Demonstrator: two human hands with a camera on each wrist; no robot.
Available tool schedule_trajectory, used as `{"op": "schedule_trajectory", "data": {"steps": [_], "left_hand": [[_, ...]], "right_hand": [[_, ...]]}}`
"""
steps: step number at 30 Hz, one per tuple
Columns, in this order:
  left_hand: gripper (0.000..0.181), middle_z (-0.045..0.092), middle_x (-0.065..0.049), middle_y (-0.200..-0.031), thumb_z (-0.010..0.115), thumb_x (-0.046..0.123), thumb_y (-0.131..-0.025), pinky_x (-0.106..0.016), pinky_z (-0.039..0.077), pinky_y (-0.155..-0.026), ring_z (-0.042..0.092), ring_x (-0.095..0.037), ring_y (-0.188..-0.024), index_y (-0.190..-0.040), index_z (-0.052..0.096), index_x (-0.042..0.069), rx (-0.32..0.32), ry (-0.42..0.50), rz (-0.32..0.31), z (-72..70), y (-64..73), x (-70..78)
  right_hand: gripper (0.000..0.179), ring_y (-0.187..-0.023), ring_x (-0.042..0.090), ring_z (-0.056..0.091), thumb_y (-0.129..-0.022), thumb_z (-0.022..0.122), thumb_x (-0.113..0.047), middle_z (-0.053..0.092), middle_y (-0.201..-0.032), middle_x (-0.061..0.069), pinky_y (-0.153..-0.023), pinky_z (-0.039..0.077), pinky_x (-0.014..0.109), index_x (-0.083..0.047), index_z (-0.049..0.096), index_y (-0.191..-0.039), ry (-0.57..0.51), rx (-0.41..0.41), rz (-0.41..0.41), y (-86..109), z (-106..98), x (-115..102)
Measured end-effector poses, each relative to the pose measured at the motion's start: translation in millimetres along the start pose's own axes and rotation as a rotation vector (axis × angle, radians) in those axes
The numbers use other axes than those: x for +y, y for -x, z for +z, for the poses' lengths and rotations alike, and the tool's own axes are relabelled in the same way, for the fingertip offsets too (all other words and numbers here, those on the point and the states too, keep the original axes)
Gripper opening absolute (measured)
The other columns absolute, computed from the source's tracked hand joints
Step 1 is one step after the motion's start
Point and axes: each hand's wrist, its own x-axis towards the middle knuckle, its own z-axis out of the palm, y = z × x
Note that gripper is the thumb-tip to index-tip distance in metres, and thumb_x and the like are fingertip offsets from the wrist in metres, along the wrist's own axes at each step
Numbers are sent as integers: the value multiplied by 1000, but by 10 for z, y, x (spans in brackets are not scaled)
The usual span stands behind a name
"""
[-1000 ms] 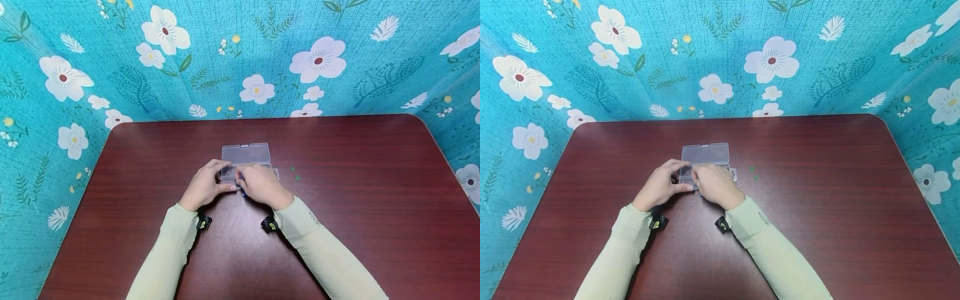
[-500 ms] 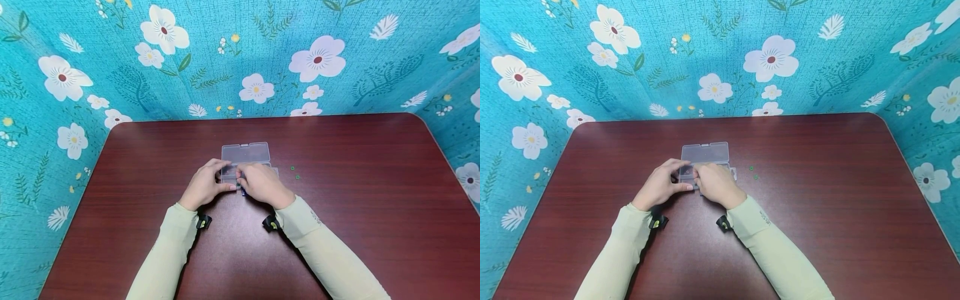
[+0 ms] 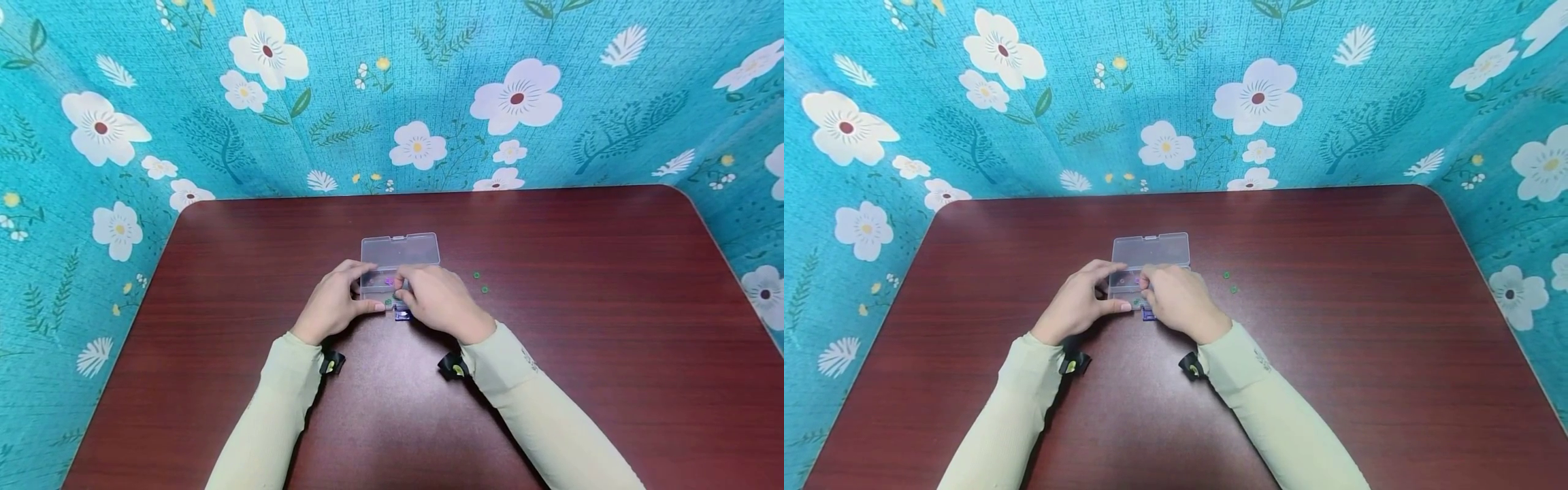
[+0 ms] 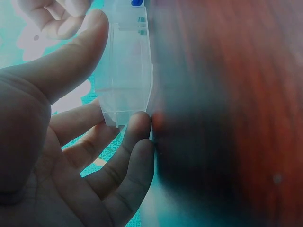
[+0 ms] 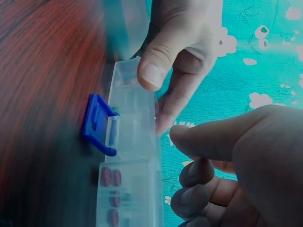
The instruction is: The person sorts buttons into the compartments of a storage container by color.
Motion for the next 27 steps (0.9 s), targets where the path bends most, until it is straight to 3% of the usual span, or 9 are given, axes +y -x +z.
{"op": "schedule_trajectory", "data": {"steps": [7,15,27], "left_hand": [[69,60,-2,-131,87,35,-79,-34,46,-77,55,-18,-89,-138,62,13,-3,3,-8,4,5,-3],[69,59,-2,-131,87,34,-79,-34,47,-81,56,-18,-91,-139,61,12,-4,1,-10,2,-1,-16],[70,59,-1,-131,87,35,-78,-34,47,-80,56,-18,-90,-139,61,14,-7,-18,-14,-3,-2,-5]], "right_hand": [[4,-60,13,48,-95,69,-16,55,-72,-5,-52,41,32,-16,65,-95,-9,5,-6,49,-55,38],[3,-61,14,48,-95,64,-12,57,-75,-5,-52,41,31,-14,66,-95,-11,20,8,112,-130,102],[3,-67,16,52,-94,69,-16,62,-81,-3,-61,47,39,-14,67,-96,2,48,34,172,-204,223]]}}
